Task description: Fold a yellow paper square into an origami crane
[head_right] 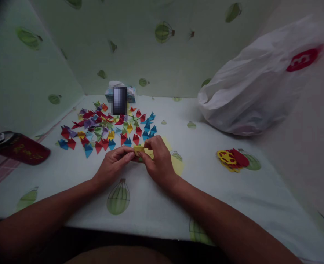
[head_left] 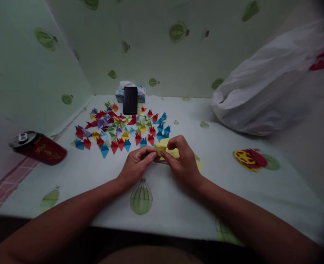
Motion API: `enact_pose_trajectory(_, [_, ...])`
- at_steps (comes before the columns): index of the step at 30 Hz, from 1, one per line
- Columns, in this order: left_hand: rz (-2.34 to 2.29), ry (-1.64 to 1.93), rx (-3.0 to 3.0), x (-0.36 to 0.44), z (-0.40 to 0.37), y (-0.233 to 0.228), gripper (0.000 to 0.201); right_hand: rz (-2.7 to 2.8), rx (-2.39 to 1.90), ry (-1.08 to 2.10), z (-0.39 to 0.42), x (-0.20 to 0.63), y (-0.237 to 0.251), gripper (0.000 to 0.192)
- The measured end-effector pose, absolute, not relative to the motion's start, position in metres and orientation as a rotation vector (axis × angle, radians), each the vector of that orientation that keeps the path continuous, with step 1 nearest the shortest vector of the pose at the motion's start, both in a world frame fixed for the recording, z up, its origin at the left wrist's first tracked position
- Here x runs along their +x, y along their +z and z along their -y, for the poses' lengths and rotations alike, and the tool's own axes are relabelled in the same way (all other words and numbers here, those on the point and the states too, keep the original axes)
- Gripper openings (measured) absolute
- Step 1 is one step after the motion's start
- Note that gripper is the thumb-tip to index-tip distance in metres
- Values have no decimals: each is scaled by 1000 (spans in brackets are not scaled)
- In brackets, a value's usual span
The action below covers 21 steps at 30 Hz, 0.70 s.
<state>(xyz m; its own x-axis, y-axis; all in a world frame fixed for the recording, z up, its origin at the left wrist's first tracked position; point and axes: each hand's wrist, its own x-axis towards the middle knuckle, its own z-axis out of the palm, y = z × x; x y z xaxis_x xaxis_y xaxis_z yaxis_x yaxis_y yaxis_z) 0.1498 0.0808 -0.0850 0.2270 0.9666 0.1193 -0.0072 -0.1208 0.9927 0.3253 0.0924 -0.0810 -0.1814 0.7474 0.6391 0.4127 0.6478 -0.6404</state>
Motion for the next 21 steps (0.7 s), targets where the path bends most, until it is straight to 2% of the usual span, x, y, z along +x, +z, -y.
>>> enact_pose_trajectory(4, [-1004, 1138, 1443, 150, -80, -83, 14, 1896, -885, 304, -92, 325, -77, 15])
enact_pose_trajectory(16, [-1037, 1248, 1892, 149, -79, -83, 9, 1876, -820, 687, -94, 328, -78, 14])
enact_pose_trajectory(21, [-1064, 1211, 1772, 148, -79, -82, 11, 1833, -873, 719, -94, 326, -83, 10])
